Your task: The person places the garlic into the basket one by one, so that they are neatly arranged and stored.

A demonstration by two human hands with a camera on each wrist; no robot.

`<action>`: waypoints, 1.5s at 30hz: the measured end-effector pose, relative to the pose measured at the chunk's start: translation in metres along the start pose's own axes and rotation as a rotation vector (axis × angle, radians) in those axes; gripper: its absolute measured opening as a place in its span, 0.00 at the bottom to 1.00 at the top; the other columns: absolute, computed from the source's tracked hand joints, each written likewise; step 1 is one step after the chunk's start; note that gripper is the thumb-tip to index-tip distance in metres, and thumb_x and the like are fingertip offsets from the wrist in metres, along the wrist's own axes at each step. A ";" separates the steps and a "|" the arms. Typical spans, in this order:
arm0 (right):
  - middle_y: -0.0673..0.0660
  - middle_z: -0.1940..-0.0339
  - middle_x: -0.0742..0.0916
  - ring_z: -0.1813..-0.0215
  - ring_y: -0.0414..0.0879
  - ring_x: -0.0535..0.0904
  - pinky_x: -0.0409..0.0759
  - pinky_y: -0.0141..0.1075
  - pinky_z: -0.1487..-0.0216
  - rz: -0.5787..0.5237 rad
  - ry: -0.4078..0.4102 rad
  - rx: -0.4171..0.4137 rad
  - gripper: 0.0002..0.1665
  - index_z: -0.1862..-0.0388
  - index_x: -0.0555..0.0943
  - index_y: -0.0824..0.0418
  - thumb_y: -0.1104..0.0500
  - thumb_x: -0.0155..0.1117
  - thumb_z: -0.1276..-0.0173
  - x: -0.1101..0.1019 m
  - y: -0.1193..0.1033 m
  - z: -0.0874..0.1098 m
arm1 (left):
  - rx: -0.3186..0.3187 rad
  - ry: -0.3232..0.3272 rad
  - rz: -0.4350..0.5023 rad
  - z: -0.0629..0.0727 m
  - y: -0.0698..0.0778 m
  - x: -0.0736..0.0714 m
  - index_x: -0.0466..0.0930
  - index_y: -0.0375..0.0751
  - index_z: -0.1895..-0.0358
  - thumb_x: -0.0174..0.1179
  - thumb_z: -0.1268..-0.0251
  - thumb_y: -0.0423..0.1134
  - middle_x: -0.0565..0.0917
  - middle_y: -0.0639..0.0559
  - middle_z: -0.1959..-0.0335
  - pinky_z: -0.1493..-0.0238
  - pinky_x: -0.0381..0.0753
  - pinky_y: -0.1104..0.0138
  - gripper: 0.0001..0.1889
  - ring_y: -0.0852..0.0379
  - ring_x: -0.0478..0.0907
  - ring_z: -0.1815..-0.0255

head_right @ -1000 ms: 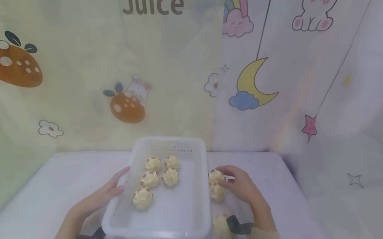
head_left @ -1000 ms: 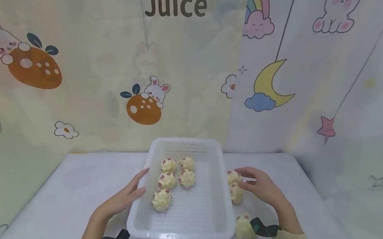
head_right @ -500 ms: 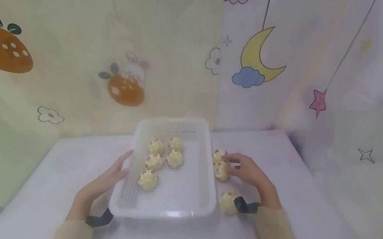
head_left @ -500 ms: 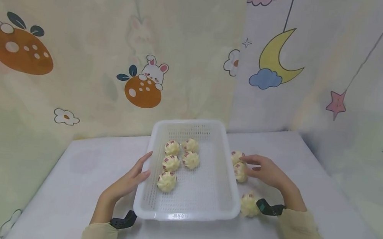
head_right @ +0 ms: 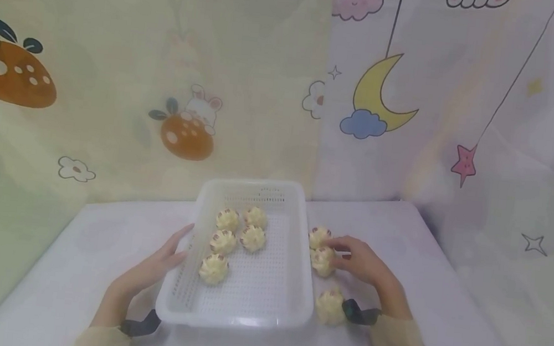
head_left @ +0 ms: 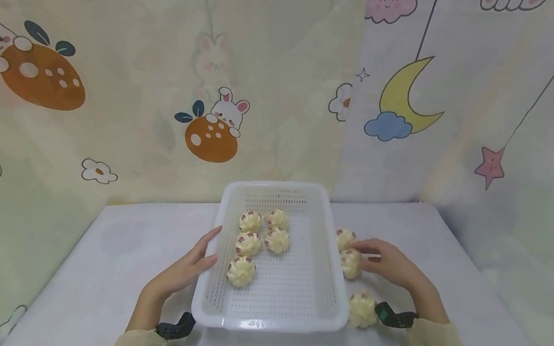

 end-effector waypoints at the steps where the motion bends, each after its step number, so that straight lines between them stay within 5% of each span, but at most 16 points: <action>1: 0.63 0.41 0.80 0.37 0.63 0.73 0.73 0.54 0.40 -0.004 -0.002 0.010 0.24 0.41 0.76 0.63 0.61 0.65 0.36 0.001 0.002 0.000 | 0.000 -0.003 0.004 0.000 0.000 0.000 0.39 0.71 0.26 0.46 0.27 0.47 0.37 0.47 0.22 0.38 0.53 0.31 0.33 0.31 0.42 0.25; 7: 0.64 0.39 0.78 0.37 0.65 0.72 0.73 0.57 0.41 -0.023 -0.023 0.056 0.25 0.40 0.75 0.59 0.62 0.65 0.37 0.005 0.006 0.002 | 0.009 -0.006 0.016 0.003 -0.001 0.000 0.39 0.71 0.26 0.47 0.28 0.47 0.38 0.46 0.22 0.40 0.59 0.32 0.34 0.30 0.47 0.26; 27: 0.64 0.41 0.78 0.38 0.67 0.72 0.78 0.52 0.45 -0.069 -0.111 0.024 0.25 0.47 0.73 0.60 0.58 0.70 0.42 0.007 0.003 0.002 | 0.038 -0.017 0.017 -0.001 0.009 0.002 0.39 0.65 0.25 0.47 0.28 0.46 0.38 0.44 0.22 0.42 0.63 0.33 0.35 0.28 0.49 0.27; 45: 0.65 0.43 0.79 0.42 0.66 0.75 0.76 0.56 0.46 -0.049 -0.139 -0.040 0.27 0.46 0.75 0.59 0.54 0.70 0.42 0.012 0.004 0.000 | 0.031 -0.005 0.004 0.001 0.002 0.000 0.39 0.66 0.25 0.47 0.28 0.47 0.36 0.46 0.22 0.40 0.57 0.31 0.34 0.28 0.43 0.25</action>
Point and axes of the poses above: each hand's wrist, its own z-axis away from the middle knuckle, its own x-axis out of the palm, y = z × x, the point moved 6 cm from there along -z, towards the middle knuckle
